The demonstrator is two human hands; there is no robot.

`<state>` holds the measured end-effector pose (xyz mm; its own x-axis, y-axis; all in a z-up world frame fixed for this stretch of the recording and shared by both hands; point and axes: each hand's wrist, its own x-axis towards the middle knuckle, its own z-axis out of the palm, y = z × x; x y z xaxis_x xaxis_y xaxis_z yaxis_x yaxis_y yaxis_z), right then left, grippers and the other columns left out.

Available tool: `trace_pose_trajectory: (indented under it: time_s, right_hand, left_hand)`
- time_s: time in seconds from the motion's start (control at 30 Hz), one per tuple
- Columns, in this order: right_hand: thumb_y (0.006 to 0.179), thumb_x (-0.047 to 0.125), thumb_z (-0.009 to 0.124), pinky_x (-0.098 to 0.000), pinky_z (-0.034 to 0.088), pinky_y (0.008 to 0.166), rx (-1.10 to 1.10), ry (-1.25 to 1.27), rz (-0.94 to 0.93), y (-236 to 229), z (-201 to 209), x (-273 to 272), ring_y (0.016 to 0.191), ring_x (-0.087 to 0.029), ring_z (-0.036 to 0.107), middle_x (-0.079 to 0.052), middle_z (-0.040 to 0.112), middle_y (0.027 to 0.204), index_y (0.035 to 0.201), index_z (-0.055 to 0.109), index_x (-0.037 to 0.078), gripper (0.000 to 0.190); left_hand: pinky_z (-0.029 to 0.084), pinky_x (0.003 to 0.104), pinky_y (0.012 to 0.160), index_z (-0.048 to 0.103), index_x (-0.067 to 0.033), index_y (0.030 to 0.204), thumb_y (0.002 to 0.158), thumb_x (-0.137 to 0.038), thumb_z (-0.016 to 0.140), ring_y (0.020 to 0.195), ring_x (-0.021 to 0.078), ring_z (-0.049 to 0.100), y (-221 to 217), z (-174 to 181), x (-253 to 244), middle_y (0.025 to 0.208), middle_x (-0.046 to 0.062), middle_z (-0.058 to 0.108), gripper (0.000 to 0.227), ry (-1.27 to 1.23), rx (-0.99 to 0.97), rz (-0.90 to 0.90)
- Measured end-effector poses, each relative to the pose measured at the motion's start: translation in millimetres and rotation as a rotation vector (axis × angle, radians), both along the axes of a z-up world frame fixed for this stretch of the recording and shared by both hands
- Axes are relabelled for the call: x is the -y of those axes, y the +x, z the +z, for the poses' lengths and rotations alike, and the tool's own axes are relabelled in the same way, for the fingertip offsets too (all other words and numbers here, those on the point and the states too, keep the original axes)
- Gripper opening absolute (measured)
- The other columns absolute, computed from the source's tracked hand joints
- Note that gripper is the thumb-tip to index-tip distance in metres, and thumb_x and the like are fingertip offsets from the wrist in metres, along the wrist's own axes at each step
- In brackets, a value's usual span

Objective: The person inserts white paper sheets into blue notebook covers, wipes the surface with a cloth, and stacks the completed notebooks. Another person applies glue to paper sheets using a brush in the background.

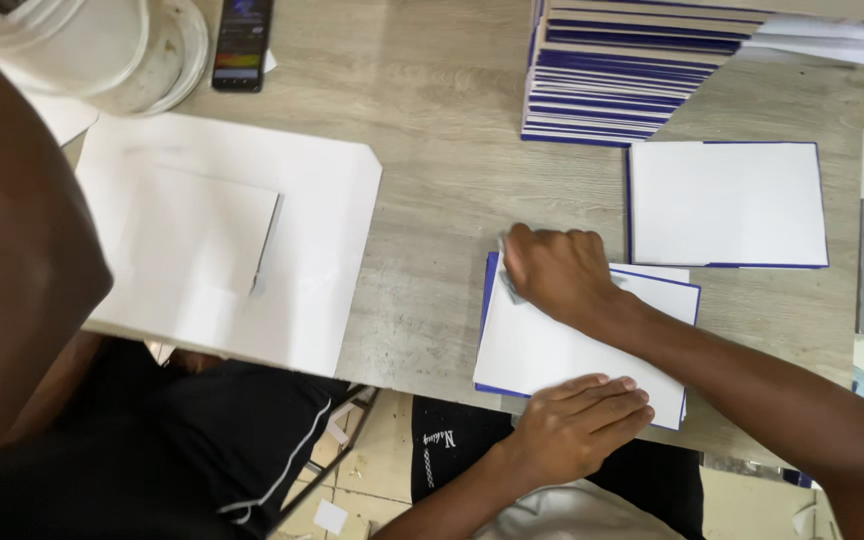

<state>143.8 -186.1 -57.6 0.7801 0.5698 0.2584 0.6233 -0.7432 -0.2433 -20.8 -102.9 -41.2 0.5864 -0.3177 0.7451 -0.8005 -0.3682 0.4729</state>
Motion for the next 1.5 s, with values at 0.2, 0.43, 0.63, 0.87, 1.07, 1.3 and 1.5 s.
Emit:
trace_pose_trajectory:
  time_s: [0.2, 0.43, 0.63, 0.87, 1.07, 1.3, 1.5]
  right_hand:
    - [0.094, 0.003, 0.055, -0.0439, 0.032, 0.038, -0.058, -0.152, 0.014, -32, 4, -45, 0.037, -0.025, 0.048, -0.001, 0.056, 0.048, 0.08, 0.059, 0.014, 0.019]
    - [0.085, -0.001, 0.049, -0.0412, 0.035, 0.041, -0.281, -0.2, 0.167, -34, 1, -29, 0.041, -0.018, 0.046, 0.005, 0.053, 0.052, 0.078, 0.056, 0.018, 0.021]
    - [0.091, 0.01, 0.05, -0.0468, 0.038, 0.05, -0.199, -0.152, -0.149, 5, -2, -21, 0.047, -0.028, 0.053, -0.003, 0.058, 0.053, 0.076, 0.058, 0.014, 0.018]
    - [0.093, 0.013, 0.054, -0.0555, 0.044, 0.047, -0.371, -0.247, 0.155, -66, -6, -40, 0.047, -0.033, 0.058, -0.005, 0.064, 0.059, 0.087, 0.059, 0.014, 0.007]
    - [0.095, 0.009, 0.05, -0.0507, 0.041, 0.045, -0.15, -0.202, -0.191, 26, 16, 9, 0.045, -0.035, 0.059, -0.008, 0.064, 0.055, 0.081, 0.061, 0.008, 0.018]
    - [0.106, 0.005, 0.059, -0.0396, 0.022, 0.043, 0.093, -0.15, -0.406, -71, -10, 138, 0.039, -0.018, 0.034, 0.002, 0.045, 0.048, 0.077, 0.055, 0.01, 0.03]
    - [0.094, 0.012, 0.062, -0.0409, 0.035, 0.038, -0.067, -0.165, -0.32, -169, -4, 115, 0.038, -0.02, 0.053, 0.002, 0.06, 0.054, 0.082, 0.055, 0.018, 0.015]
  left_hand:
    - [0.062, 0.04, 0.111, 0.081, -0.0033, 0.117, 0.11, 0.004, 0.064, 0.121, 0.0263, 0.078, -14, -42, 3, 0.124, 0.012, 0.08, 0.02, 0.053, 0.011, -0.061]
    - [0.062, 0.046, 0.096, 0.081, -0.0079, 0.125, 0.11, -0.001, 0.069, 0.107, 0.0317, 0.078, -5, -43, 5, 0.121, 0.014, 0.082, 0.02, 0.086, 0.077, 0.005]
    - [0.062, 0.038, 0.11, 0.082, -0.0048, 0.113, 0.11, 0.0, 0.063, 0.119, 0.0249, 0.078, -2, -17, -2, 0.122, 0.01, 0.081, 0.019, 0.051, 0.079, -0.034]
    - [0.064, 0.038, 0.08, 0.081, -0.0139, 0.134, 0.091, 0.009, 0.065, 0.094, 0.0212, 0.081, -13, -52, 4, 0.125, 0.003, 0.083, 0.051, 0.114, 0.072, 0.02]
    - [0.062, 0.039, 0.105, 0.078, -0.0008, 0.107, 0.111, -0.001, 0.061, 0.113, 0.0276, 0.078, 1, -2, -6, 0.115, 0.014, 0.08, 0.017, 0.05, 0.136, -0.033]
    - [0.063, 0.038, 0.099, 0.067, -0.0035, 0.093, 0.11, 0.005, 0.053, 0.108, 0.028, 0.079, 1, 5, -5, 0.109, 0.014, 0.077, 0.024, 0.063, 0.119, -0.012]
    - [0.054, 0.055, 0.108, 0.054, 0.0019, 0.127, 0.095, -0.01, 0.063, 0.14, 0.0457, 0.058, -11, 8, -13, 0.135, 0.022, 0.063, 0.035, -0.106, -0.461, -0.117]
